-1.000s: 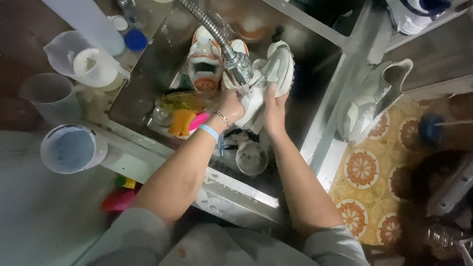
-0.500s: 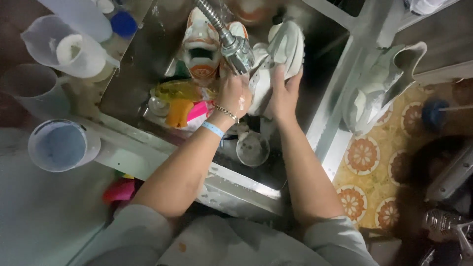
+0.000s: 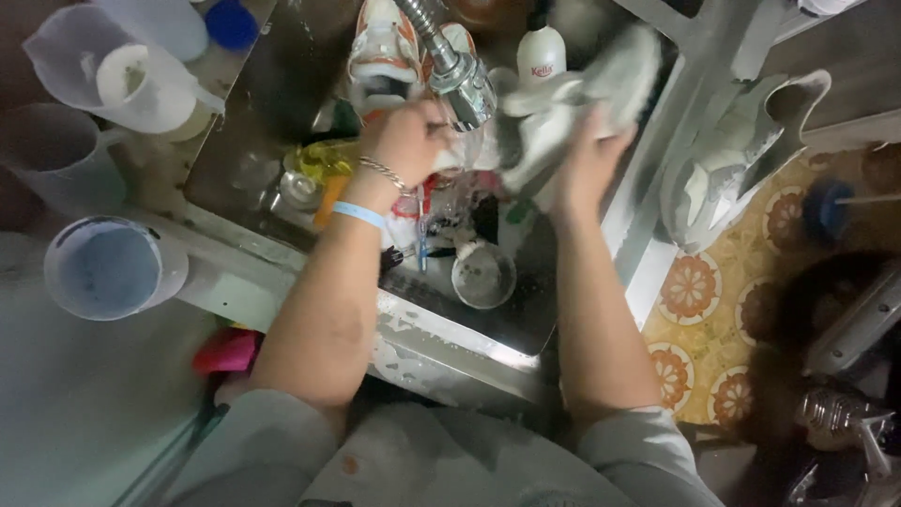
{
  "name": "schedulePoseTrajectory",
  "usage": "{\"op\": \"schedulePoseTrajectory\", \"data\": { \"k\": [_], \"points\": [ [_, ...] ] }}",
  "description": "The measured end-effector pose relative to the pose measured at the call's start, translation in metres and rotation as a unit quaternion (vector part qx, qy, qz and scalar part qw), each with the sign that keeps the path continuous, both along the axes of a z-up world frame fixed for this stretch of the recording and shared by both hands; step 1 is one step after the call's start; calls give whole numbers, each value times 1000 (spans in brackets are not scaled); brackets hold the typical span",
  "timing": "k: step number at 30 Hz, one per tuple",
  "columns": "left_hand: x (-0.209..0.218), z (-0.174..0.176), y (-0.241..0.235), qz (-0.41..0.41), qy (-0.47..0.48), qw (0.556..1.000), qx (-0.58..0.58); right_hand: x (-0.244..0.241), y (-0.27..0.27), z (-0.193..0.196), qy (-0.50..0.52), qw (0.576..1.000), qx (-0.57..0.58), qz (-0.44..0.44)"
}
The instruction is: The person scrubs a white sneaker with a green sponge and rinses it under running water in a sink. They then use a black brush to scrub the shoe further before rinsing it again.
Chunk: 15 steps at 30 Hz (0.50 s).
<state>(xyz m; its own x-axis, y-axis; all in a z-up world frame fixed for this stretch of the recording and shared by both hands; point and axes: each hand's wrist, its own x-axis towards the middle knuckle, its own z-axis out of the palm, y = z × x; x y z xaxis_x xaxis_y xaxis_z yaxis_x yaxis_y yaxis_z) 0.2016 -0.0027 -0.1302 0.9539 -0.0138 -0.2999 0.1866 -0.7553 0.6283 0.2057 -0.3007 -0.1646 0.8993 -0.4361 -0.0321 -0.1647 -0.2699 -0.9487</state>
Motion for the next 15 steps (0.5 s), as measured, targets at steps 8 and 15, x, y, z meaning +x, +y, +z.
{"op": "schedulePoseTrajectory", "data": {
  "k": [8,15],
  "points": [
    [4,-10,62,133,-85,984,-80,-22,34,22,141,981,114,-76],
    [12,-22,37,141,-159,914,-346,-56,117,39,374,842,373,-108]
  ]
}}
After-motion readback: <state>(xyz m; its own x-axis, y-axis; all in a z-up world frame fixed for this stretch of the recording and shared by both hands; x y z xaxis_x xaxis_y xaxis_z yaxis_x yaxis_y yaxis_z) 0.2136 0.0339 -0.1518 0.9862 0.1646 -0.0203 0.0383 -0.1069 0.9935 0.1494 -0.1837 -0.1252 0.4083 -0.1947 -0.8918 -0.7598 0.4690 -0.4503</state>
